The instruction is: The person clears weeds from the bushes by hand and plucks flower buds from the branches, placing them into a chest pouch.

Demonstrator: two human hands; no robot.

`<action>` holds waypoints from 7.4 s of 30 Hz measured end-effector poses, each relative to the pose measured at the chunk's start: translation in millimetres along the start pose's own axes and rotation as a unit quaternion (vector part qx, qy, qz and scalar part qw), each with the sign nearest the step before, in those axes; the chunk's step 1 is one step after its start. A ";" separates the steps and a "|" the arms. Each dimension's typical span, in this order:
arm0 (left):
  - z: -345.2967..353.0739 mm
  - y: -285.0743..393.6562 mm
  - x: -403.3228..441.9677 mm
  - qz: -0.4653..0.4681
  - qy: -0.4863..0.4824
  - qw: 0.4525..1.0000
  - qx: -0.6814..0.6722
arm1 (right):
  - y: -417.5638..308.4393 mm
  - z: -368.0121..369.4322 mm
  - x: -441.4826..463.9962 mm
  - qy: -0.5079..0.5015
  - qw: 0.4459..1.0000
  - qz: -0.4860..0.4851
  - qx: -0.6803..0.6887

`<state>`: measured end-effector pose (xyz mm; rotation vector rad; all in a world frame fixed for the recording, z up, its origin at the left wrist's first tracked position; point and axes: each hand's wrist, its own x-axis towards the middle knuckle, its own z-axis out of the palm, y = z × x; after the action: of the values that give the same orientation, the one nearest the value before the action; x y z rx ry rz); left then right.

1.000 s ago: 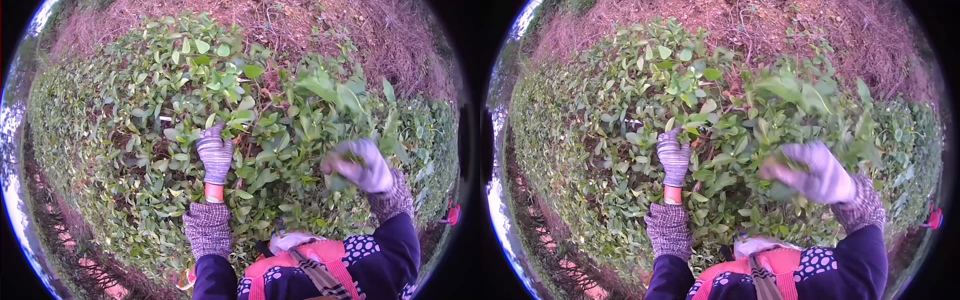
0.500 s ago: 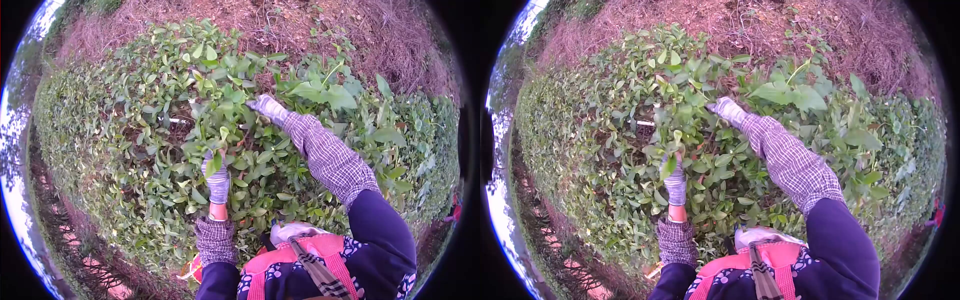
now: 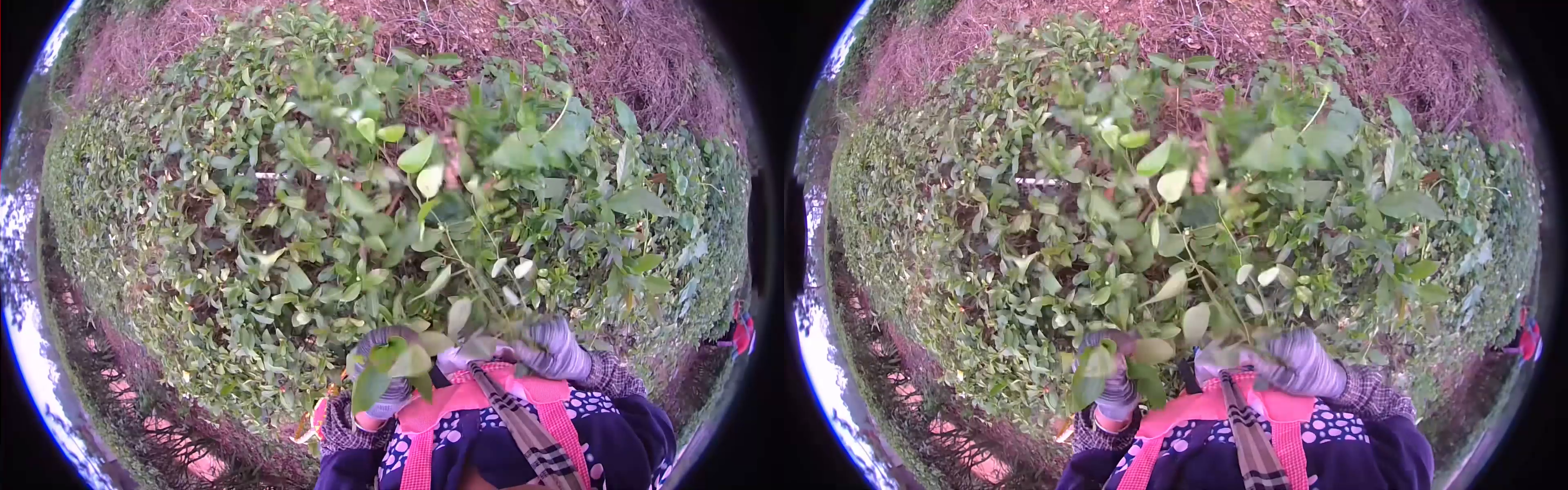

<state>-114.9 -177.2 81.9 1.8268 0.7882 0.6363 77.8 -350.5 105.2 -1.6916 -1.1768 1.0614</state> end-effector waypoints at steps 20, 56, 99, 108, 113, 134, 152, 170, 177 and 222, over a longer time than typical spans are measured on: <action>22.0 18.3 28.1 -0.166 -0.121 0.955 -0.214 | -1.6 -16.3 17.9 0.079 0.981 0.026 0.173; -333.1 -180.0 -218.7 -0.282 0.464 0.817 0.195 | 131.5 -60.9 136.2 0.384 0.899 0.009 -0.208; 218.4 -64.6 224.2 -0.174 -0.211 0.946 -0.172 | 160.7 45.8 -111.8 0.377 0.907 0.179 0.052; 30.6 60.0 69.6 -0.293 -0.200 0.916 -0.186 | 129.5 34.1 -103.3 0.337 0.933 0.123 0.031; -50.2 138.5 47.5 -0.164 -0.078 0.967 -0.177 | 115.9 23.2 -103.5 0.332 0.935 0.122 0.029; -211.7 -132.4 -116.5 -0.264 0.324 0.899 0.126 | 165.4 -97.5 0.9 0.488 0.868 0.093 0.000; -201.8 -170.6 -144.1 -0.340 0.330 0.872 0.124 | 161.5 -149.0 -86.1 0.655 0.747 0.114 -0.001; -211.0 -170.2 -159.9 -0.347 0.354 0.857 0.139 | 155.6 -208.7 -18.0 0.351 0.916 0.111 -0.161; -222.4 -160.1 -155.5 -0.333 0.362 0.856 0.160 | 161.2 -179.2 -50.7 0.244 0.913 0.158 -0.287; 275.0 -27.2 87.8 0.351 -0.170 0.886 0.253 | 177.3 -98.9 3.3 0.444 0.893 -0.012 0.069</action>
<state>135.5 -264.6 -35.3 2.6486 0.0141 0.5502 221.6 -405.4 -27.2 -1.7293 -0.4996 0.2433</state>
